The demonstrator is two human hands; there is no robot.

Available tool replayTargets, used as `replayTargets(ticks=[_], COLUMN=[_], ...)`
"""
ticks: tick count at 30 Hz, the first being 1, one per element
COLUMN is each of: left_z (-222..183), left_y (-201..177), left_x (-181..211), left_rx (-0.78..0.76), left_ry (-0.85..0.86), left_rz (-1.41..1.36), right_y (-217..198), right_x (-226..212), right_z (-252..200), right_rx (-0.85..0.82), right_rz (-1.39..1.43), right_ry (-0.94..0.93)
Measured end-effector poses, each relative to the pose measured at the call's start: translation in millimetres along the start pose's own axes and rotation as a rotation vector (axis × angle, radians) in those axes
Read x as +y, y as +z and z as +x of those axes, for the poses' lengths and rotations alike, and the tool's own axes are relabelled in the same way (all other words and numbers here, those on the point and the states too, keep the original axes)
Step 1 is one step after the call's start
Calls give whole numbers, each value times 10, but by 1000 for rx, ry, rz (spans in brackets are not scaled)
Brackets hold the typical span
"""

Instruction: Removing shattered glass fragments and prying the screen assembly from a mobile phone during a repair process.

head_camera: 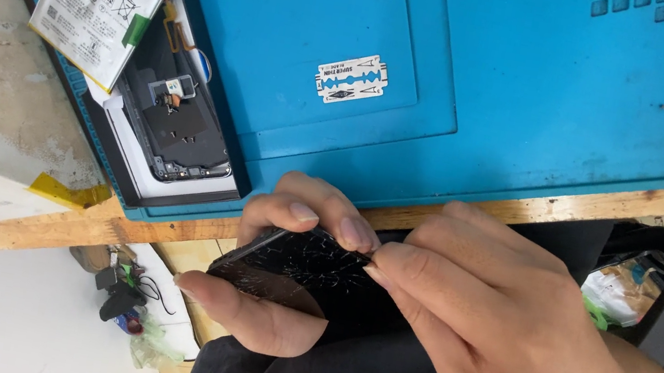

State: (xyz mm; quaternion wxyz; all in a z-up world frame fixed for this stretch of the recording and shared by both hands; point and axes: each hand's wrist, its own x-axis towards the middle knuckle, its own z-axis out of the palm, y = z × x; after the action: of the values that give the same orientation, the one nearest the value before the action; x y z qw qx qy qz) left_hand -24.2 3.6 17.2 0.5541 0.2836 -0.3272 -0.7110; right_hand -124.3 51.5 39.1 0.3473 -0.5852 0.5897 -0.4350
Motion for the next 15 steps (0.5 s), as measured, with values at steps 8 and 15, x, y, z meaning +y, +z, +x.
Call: replayTargets(ticks=[8,15], left_z=[30,-23], left_y=[99,-30], left_x=[10,-1], left_rx=[81,-9], left_ry=[32,8], left_rz=[72,-4], right_y=[36,117], right_x=[-2,7], right_z=[5,-23], right_rx=[33,156], right_rz=[40,78], right_ry=[29,28])
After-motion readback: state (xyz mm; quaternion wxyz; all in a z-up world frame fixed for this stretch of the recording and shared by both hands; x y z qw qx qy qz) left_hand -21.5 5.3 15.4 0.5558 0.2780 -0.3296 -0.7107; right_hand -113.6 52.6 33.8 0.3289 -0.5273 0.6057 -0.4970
